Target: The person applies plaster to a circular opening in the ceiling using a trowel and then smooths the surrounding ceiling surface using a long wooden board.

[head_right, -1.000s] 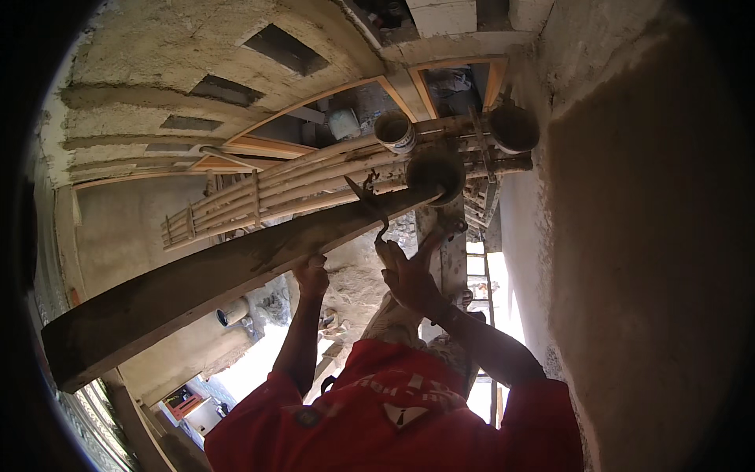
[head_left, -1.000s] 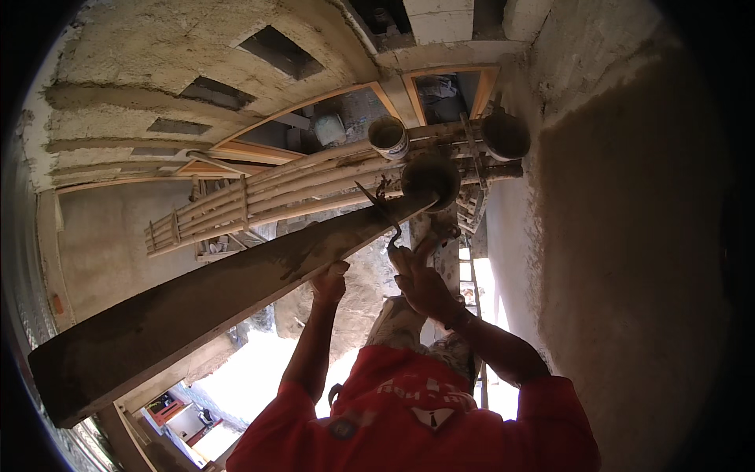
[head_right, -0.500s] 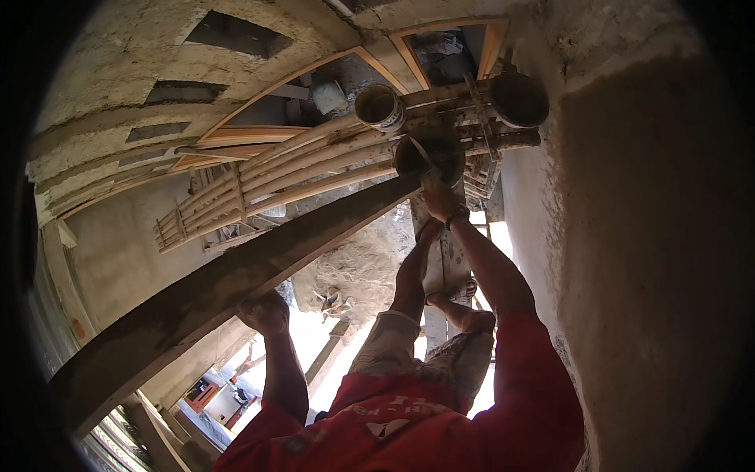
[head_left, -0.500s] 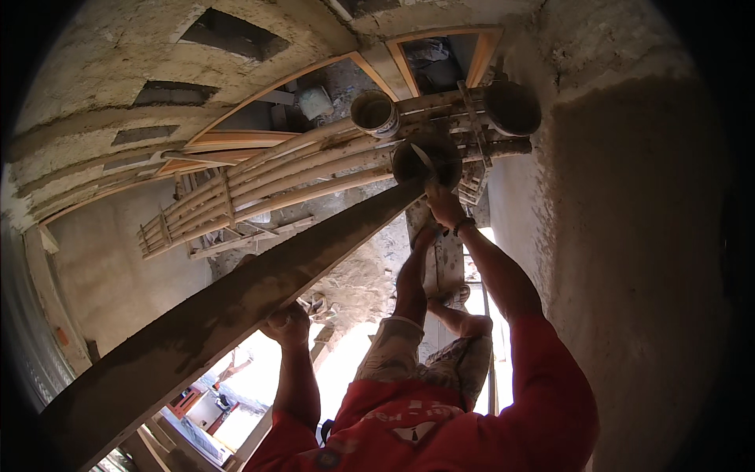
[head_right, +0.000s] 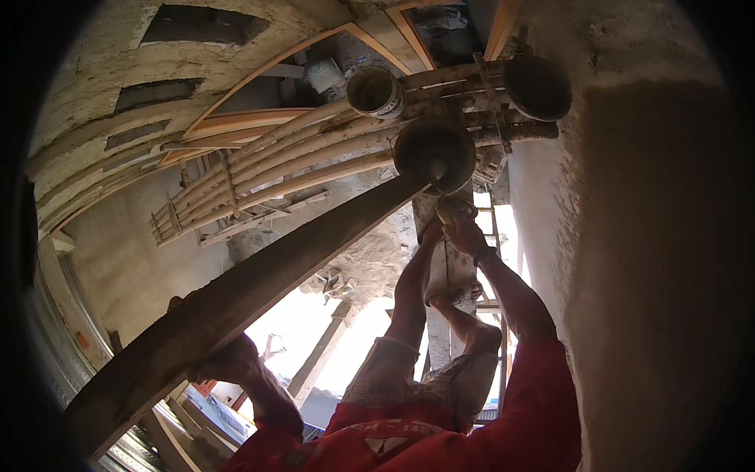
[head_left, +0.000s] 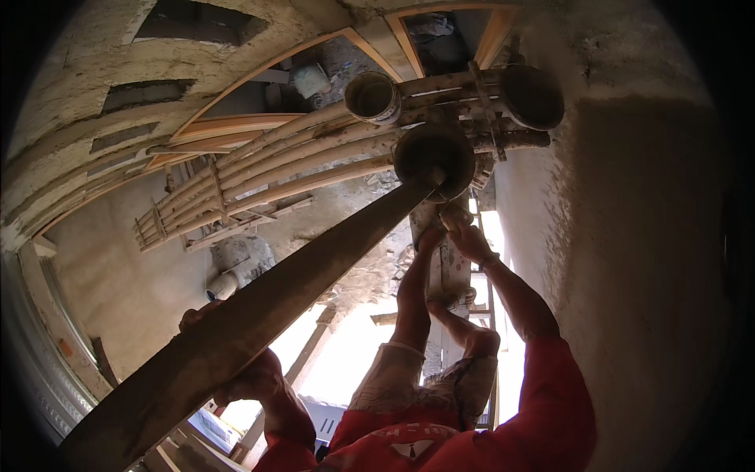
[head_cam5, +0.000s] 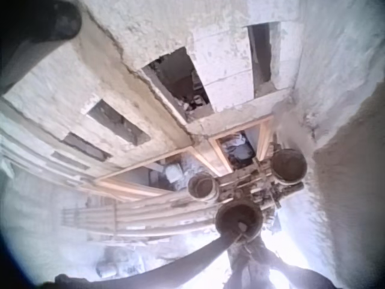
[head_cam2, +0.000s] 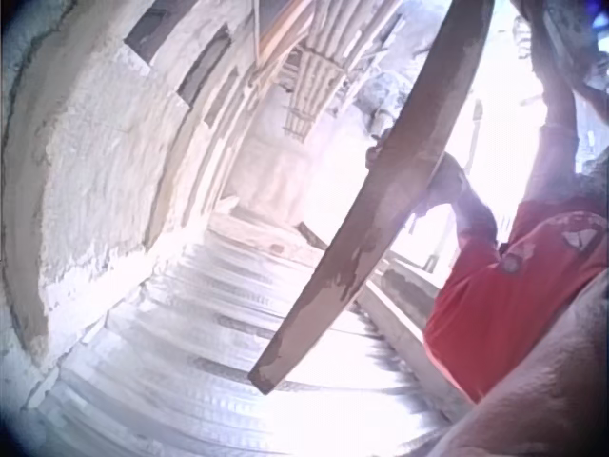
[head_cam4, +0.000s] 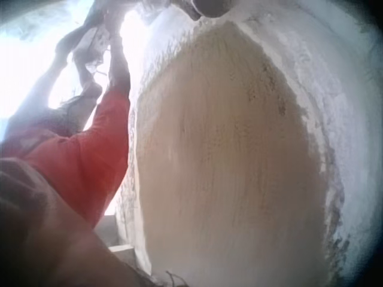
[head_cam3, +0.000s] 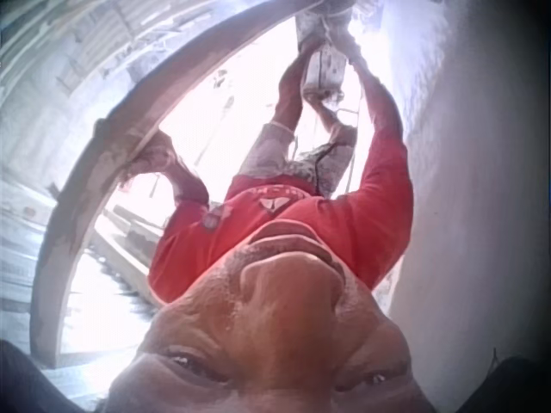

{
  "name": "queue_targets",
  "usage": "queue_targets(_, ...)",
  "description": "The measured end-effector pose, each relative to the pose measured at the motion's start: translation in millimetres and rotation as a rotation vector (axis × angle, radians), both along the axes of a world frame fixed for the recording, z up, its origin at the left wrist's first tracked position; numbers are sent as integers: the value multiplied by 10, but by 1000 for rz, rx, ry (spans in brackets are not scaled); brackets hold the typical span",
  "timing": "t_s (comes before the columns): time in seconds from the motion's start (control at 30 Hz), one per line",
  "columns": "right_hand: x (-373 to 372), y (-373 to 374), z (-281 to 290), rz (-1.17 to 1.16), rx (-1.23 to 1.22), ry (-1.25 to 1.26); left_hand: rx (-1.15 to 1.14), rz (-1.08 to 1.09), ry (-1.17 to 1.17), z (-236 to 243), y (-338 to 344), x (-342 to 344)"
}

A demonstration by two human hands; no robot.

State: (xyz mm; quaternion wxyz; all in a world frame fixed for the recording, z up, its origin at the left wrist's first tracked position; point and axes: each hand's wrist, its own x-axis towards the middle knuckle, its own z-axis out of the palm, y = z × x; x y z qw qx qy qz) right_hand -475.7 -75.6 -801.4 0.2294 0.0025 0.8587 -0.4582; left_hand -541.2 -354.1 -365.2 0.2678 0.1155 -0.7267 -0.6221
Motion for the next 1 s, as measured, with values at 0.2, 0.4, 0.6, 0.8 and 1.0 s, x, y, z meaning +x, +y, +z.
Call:
queue_targets(0.2,-933,42,-900,-40,13,-563,253,206,22,-48,-44,-217)
queue_targets(0.4,-488,-300,317,-14,-10,101,332,154,117,-54,-216,-122)
queue_targets(0.6,-287,168,-395,58,185,-56,601,-211,242,-293,-350,-53)
queue_targets(0.8,-501,2,805,-240,-215,-299,197,-67,131,18,-122,-126)
queue_targets(1.0,-219,132,1960,-120,-299,-24,230,23,-92,473,346,-457)
